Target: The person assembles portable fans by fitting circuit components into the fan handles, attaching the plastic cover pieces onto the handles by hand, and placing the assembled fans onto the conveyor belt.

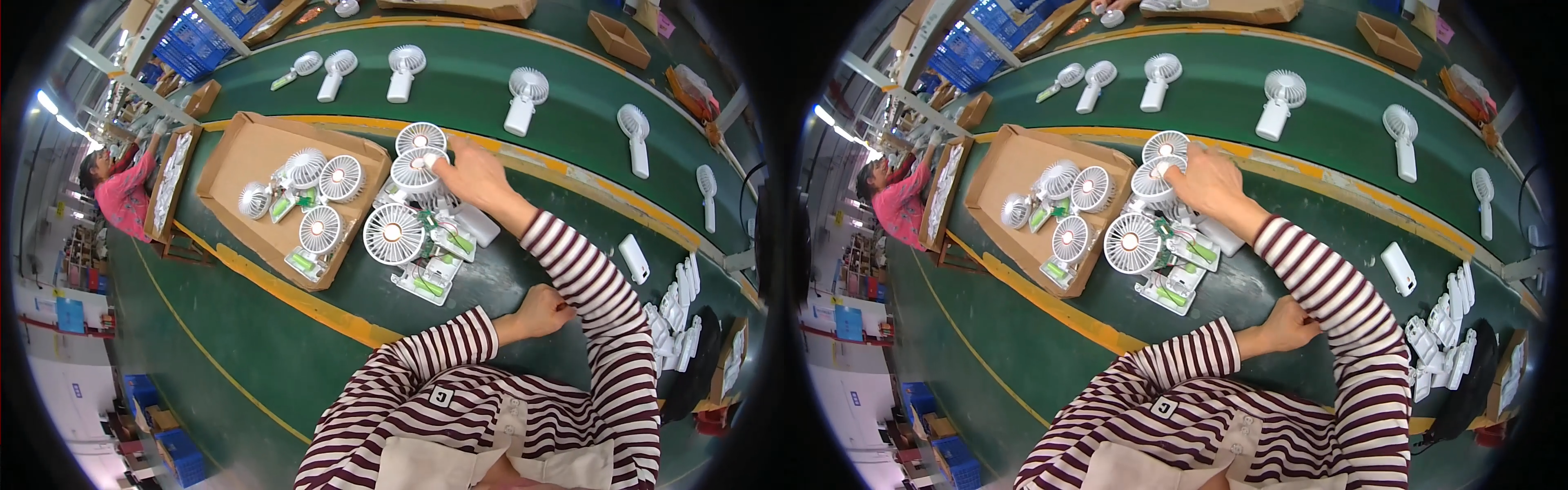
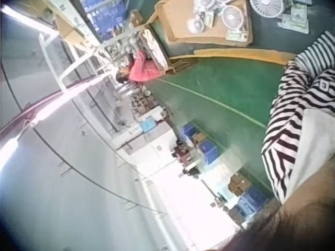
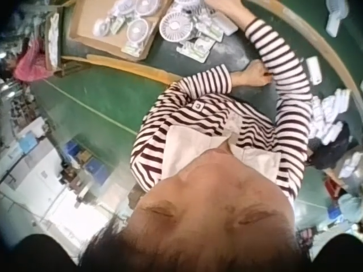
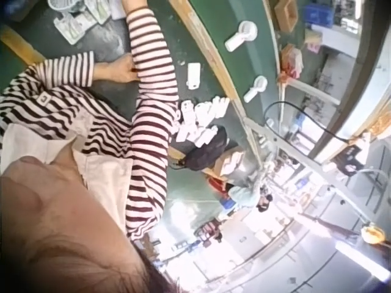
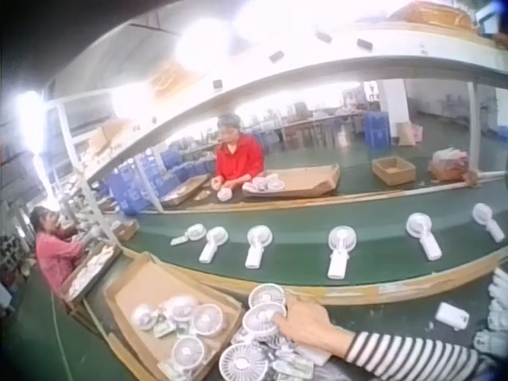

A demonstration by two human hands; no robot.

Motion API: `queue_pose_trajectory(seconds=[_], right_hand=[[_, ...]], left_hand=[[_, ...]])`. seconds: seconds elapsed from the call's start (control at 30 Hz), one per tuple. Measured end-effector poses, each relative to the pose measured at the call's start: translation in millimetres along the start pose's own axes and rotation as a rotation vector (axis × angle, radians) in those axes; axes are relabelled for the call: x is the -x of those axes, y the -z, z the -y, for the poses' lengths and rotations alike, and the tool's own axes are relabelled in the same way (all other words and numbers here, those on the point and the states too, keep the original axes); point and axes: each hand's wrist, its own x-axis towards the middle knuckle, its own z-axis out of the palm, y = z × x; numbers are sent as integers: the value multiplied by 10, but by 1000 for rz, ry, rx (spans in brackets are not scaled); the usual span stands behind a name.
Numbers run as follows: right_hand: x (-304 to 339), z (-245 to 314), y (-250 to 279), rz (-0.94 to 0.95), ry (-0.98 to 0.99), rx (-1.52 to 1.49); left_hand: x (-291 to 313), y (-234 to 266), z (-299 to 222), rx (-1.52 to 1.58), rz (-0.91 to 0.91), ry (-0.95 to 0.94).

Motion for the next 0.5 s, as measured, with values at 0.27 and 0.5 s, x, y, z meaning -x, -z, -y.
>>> queue_pose_trajectory(seconds=[0.27, 0.5], right_hand=[[89, 372, -161, 133, -118, -18], [355, 247, 17, -118, -52, -797]], left_hand=[[39, 15, -62, -158, -81, -278], [69, 13, -60, -251, 71, -271]])
